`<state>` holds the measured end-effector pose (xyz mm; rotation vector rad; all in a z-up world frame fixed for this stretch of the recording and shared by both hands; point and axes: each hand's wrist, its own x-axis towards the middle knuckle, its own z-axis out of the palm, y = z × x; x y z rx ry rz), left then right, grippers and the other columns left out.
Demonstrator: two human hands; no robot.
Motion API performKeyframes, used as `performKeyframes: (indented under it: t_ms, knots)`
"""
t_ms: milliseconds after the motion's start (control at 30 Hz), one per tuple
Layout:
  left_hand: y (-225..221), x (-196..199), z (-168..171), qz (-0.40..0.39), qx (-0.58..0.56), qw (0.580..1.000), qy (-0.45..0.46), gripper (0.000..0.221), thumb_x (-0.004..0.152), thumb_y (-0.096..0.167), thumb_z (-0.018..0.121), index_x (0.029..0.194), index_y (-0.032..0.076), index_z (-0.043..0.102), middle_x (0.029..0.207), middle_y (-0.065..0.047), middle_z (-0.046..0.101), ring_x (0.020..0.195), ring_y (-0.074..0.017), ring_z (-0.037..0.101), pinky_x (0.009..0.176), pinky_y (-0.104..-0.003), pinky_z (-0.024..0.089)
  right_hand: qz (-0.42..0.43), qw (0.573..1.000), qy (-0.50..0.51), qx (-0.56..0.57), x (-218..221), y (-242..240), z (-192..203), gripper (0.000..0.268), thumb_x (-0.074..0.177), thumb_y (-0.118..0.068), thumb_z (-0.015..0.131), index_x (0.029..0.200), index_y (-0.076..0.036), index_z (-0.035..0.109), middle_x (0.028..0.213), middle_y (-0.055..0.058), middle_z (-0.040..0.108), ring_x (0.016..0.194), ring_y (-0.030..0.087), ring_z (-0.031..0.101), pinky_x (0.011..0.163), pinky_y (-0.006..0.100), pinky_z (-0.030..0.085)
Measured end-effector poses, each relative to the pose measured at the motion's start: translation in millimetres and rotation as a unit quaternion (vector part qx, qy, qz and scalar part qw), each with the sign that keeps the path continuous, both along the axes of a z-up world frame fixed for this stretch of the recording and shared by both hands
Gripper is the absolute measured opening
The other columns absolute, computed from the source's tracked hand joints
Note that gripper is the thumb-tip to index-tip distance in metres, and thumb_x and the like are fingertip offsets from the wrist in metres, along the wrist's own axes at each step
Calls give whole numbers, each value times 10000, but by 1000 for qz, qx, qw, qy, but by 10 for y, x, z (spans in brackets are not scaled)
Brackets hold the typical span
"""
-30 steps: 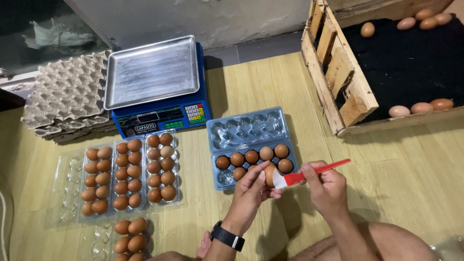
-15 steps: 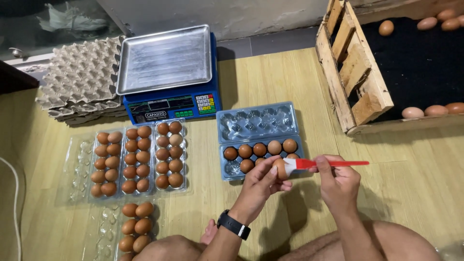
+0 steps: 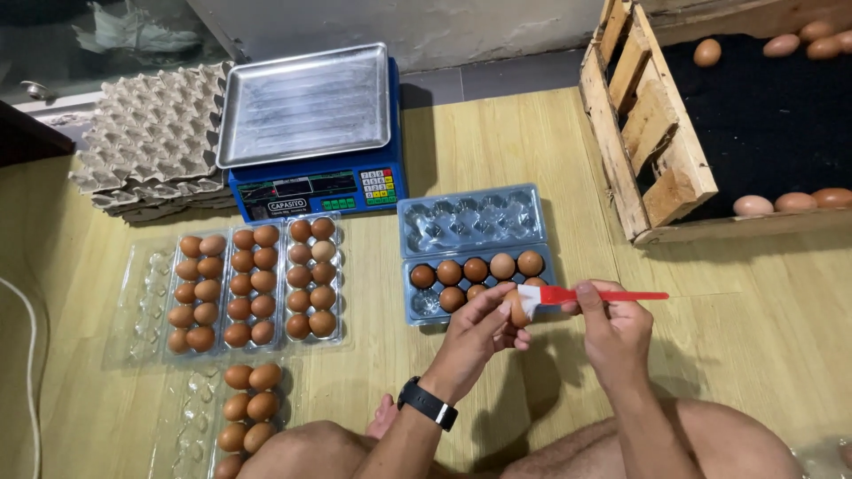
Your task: Sorting, weighing, and cleaning eggs with a brush before placing them into plastic cartons.
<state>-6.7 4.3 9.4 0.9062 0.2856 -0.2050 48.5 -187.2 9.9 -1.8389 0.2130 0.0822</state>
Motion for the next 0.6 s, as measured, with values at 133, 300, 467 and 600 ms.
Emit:
performKeyframes:
  t_ms: [133, 300, 467, 600]
  knots:
    - [4, 21, 48, -7, 27, 1000, 8, 559, 981, 266, 714, 1463, 12, 588, 1231, -150, 675, 806, -238, 710, 788, -349, 644, 65, 995, -64, 30, 40, -27, -155, 310, 1048, -273, 674, 911, -22, 792, 737, 84, 773, 765, 172, 741, 847, 320, 584]
    - [9, 22, 14, 5, -9, 1000, 9, 633, 986, 226, 719, 1540, -15, 531, 1110, -210, 701, 793, -248, 740, 751, -345, 672, 4, 998, -49, 28, 45, 7, -43, 318, 1057, -304, 669, 1012, -8, 777, 787, 107, 780, 794, 180, 737, 820, 306, 569]
    - [25, 66, -48, 36, 3, 999, 39, 475, 1050, 193, 621, 1492, 20, 614, 1157, -201, 725, 858, -246, 709, 765, -377, 673, 90, 994, -47, 35, 59, -125, -201, 322, 1016, -281, 691, 889, -6, 796, 690, 96, 756, 725, 182, 730, 808, 318, 577]
    - [29, 22, 11, 26, -3, 999, 26, 614, 981, 219, 717, 1538, 12, 563, 1129, -169, 728, 814, -215, 732, 784, -347, 655, 32, 999, -32, 16, 29, -38, -100, 318, 1033, -302, 687, 923, -23, 795, 749, 82, 779, 792, 187, 745, 882, 349, 598]
